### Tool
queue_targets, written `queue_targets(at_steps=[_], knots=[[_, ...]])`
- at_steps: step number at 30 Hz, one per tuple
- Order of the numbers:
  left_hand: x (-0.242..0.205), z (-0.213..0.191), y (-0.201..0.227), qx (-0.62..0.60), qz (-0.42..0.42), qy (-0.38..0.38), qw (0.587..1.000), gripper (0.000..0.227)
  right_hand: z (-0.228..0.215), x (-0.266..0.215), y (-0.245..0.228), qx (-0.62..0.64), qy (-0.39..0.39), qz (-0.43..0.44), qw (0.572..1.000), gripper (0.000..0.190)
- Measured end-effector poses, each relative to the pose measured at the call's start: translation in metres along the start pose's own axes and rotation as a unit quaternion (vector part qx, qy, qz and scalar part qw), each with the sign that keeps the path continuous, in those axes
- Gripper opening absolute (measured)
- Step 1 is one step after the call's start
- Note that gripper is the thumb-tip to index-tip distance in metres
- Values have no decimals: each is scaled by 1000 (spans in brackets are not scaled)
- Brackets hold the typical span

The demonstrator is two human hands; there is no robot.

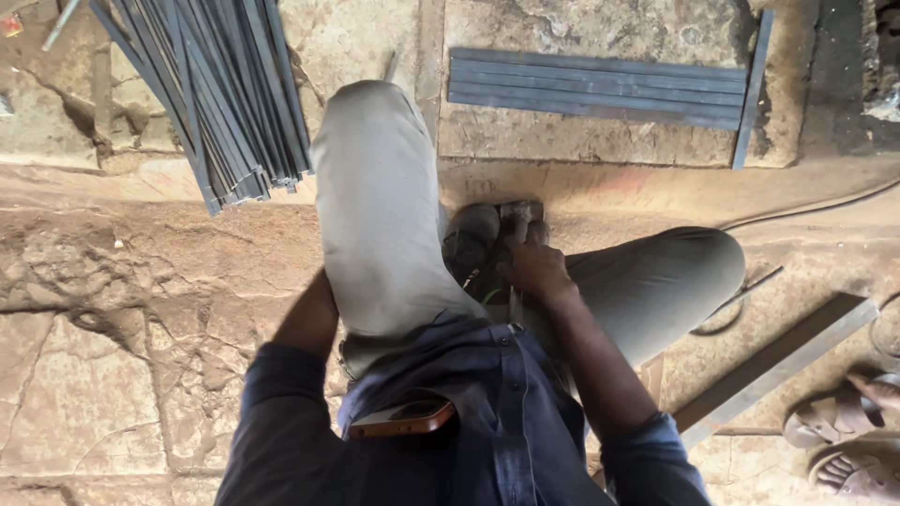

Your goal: The person sits on the floor and uses a hammer and a metal punch to mark or indent a stack of metal rods. They repeatedly align the punch on the rods and strike it with the hammer, then adjust the stack and repeat the process.

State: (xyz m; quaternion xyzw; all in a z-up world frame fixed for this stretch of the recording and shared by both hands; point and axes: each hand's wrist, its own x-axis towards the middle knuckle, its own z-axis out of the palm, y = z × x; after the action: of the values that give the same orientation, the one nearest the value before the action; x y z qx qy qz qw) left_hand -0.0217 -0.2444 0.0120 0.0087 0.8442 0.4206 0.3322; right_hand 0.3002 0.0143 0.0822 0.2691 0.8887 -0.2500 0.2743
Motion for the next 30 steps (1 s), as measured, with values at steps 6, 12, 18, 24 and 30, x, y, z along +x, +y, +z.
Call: queue_targets(at_steps=[6, 12, 18, 24, 30], knots=[[-56, 25, -55, -7, -47, -10, 999, 30, 33, 26, 13, 9, -30, 26, 999, 55], [-70, 18, -78, -7, -46, -4, 999, 28, 102, 95, 61, 111, 5, 47, 993, 61], [-49, 10, -62, 0, -26, -13, 1000, 27, 108, 102, 79, 349, 69, -3, 935, 42], [0, -16, -23, 9, 49, 26, 998, 25, 45, 29, 39, 461, 112, -88, 876, 39], [48, -70, 122, -37, 468, 175, 865, 25, -29, -2, -12, 491, 74, -86, 864, 49]])
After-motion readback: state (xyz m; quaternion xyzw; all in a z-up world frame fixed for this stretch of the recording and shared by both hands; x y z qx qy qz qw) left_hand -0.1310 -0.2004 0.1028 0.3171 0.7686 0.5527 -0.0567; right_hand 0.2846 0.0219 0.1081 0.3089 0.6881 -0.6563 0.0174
